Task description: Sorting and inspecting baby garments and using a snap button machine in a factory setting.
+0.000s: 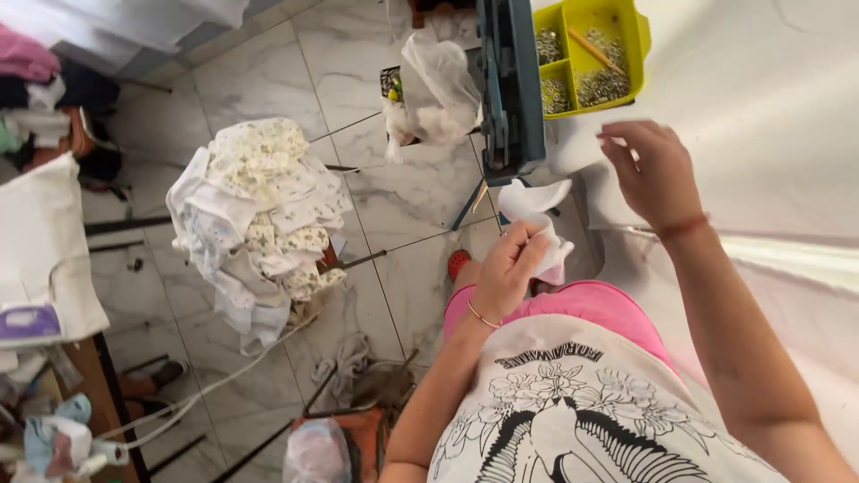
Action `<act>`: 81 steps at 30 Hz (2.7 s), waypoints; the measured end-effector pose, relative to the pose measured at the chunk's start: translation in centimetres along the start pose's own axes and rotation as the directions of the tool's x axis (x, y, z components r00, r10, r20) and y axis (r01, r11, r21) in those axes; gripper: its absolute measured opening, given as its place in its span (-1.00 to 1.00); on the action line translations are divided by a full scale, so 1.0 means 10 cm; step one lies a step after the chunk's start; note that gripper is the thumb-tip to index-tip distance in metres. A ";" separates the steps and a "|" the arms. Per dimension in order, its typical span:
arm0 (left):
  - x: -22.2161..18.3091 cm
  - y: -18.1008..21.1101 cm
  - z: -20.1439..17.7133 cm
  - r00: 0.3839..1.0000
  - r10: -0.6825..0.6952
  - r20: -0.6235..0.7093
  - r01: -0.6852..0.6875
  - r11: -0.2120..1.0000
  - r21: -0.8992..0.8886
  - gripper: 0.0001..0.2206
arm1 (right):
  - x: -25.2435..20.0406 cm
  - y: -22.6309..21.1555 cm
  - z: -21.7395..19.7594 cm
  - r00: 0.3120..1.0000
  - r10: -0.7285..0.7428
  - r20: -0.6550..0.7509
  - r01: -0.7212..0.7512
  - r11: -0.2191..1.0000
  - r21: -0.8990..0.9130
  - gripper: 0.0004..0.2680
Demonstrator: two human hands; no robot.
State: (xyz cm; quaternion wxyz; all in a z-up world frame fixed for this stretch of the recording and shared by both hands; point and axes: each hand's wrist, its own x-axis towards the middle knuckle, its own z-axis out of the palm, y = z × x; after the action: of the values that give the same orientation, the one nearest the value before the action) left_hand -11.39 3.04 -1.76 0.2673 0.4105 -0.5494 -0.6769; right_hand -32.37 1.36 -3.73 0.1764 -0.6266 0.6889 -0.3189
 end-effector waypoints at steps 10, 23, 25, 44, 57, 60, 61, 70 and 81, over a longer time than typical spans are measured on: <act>-0.16 -0.05 -0.19 0.998 -0.049 -0.025 0.049 0.998 -0.038 -0.77 | 1.13 0.09 0.62 0.952 0.052 0.301 0.180 0.700 -0.692 -0.88; -0.03 -0.08 -0.33 0.986 -0.075 -0.151 0.035 0.968 -0.248 -0.83 | 1.20 0.36 0.77 0.941 0.128 0.314 0.110 0.761 -0.640 -0.86; -0.04 -0.07 -0.32 0.982 -0.033 -0.187 -0.002 0.983 -0.185 -0.84 | 1.23 0.29 0.74 0.880 0.187 0.437 0.227 0.643 -0.732 -0.87; -0.02 -0.15 -0.31 0.970 -0.057 -0.236 0.024 0.990 -0.140 -0.86 | 0.35 -0.15 0.85 0.776 0.182 0.604 -0.627 0.326 0.707 -0.89; -0.02 -0.14 -0.24 0.965 -0.120 -0.234 0.091 0.987 -0.134 -0.86 | 0.51 -0.39 0.59 0.928 -0.154 0.340 0.008 0.920 0.393 -0.77; -0.02 -0.09 -0.24 0.963 -0.129 -0.238 0.101 0.987 -0.128 -0.85 | 0.58 -0.63 0.50 0.892 -0.297 0.342 0.212 0.941 0.265 -0.80; -0.01 -0.05 -0.24 0.962 -0.132 -0.239 0.103 0.986 -0.129 -0.85 | 0.60 -0.68 0.48 0.863 -0.344 0.370 0.282 0.936 0.212 -0.82; 0.02 -0.19 -0.28 0.960 -0.133 -0.248 0.105 0.987 -0.124 -0.85 | 0.84 0.80 0.66 0.975 -0.151 0.165 0.117 0.973 0.199 -0.87; -0.02 -0.03 -0.29 0.961 -0.141 -0.238 0.117 0.987 -0.112 -0.83 | 1.46 0.90 0.52 0.948 0.019 0.319 0.134 0.882 -0.453 -0.92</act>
State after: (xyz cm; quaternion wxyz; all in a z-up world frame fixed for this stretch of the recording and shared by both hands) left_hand -8.76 1.80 -2.17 0.3080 0.5125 -0.4506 -0.6629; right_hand -38.05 -13.90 -11.20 0.1175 -0.7135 0.6893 -0.0444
